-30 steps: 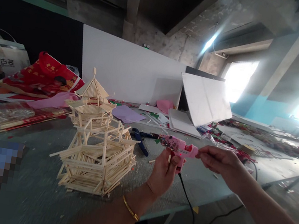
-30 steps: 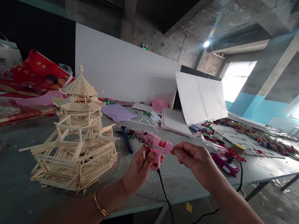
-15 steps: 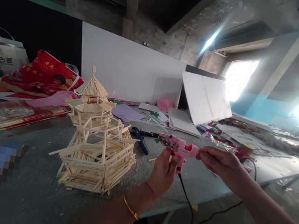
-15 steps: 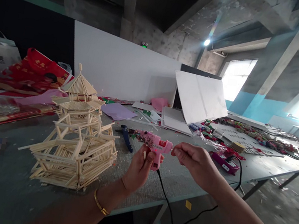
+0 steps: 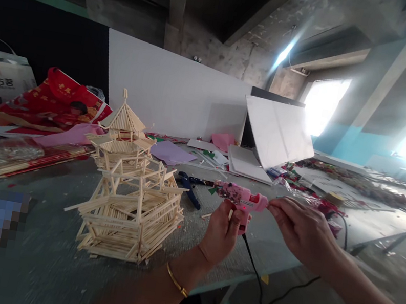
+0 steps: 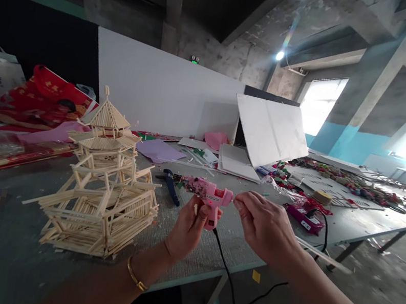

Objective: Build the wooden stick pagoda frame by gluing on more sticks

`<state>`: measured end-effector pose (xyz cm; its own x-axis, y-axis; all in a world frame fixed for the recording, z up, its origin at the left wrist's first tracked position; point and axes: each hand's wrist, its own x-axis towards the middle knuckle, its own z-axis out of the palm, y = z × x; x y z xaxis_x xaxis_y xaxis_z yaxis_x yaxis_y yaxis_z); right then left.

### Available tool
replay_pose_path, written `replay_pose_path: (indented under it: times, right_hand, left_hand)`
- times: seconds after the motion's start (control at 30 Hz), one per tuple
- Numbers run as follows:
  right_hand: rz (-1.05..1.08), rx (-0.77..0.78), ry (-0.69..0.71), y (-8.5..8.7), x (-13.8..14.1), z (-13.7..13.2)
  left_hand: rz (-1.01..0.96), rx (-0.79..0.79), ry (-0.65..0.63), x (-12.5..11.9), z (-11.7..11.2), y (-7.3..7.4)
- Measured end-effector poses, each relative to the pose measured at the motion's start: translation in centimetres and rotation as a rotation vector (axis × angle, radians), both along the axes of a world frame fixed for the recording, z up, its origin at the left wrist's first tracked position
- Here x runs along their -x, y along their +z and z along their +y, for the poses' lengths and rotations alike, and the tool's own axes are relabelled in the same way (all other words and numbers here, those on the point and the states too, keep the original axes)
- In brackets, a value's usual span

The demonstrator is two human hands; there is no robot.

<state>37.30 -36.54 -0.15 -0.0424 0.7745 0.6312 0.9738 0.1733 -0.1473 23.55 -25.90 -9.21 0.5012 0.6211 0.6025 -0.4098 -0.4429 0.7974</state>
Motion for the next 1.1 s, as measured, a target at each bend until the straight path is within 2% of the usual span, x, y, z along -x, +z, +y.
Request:
replay_pose_path:
  times: [0.07, 0.17, 0.23, 0.3, 0.37, 0.5, 0.57, 0.73, 0.8, 0.87, 0.93, 1.03, 1.1]
  right_hand:
    - [0.071, 0.064, -0.004, 0.0, 0.0, 0.2]
    - [0.428, 0.291, 0.048, -0.1, -0.6, 0.6]
    - [0.559, 0.342, 0.095, -0.1, -0.9, 0.7]
    - [0.486, 0.303, 0.063, 0.0, -0.9, 0.6]
    - [0.299, 0.221, -0.025, -0.1, -0.5, 0.5]
    - [-0.137, -0.106, -0.125, -1.4, 0.5, 1.0]
    - [-0.282, -0.237, -0.150, -2.4, 0.6, 1.6]
    - [-0.265, -0.307, -0.190, -3.9, 0.2, 2.1]
    - [-0.250, -0.358, -0.141, -4.1, 0.7, 1.7]
    - [-0.150, -0.312, -0.065, -4.4, 1.5, 1.3]
    - [0.095, -0.146, -0.011, -4.9, 2.2, 1.6]
    - [0.653, 0.180, 0.151, -6.0, 2.5, 3.5]
    - [1.039, 0.312, 0.295, -6.8, 2.4, 5.3]
  left_hand:
    - [-0.004, 0.003, 0.002, 0.0, 0.0, 0.1]
    - [-0.013, 0.009, -0.010, 0.1, 0.1, 0.2]
    - [-0.023, 0.035, -0.044, 0.1, 0.1, 0.2]
    - [-0.033, 0.080, -0.082, 0.0, 0.1, 0.3]
    - [-0.047, 0.140, -0.107, -0.2, 0.1, 0.4]
    - [-0.110, 0.325, -0.135, -0.8, 0.3, 0.5]
    - [-0.129, 0.392, -0.129, -1.1, 0.6, 0.5]
    - [-0.154, 0.531, -0.116, -1.7, 1.1, 0.2]
    - [-0.145, 0.565, -0.097, -1.7, 1.1, 0.2]
    - [-0.130, 0.557, -0.066, -1.7, 1.2, 0.2]
    - [-0.133, 0.520, -0.023, -1.8, 1.2, 0.1]
    - [-0.137, 0.458, 0.046, -2.1, 1.3, -0.4]
    - [-0.116, 0.416, 0.074, -2.4, 1.5, -0.8]
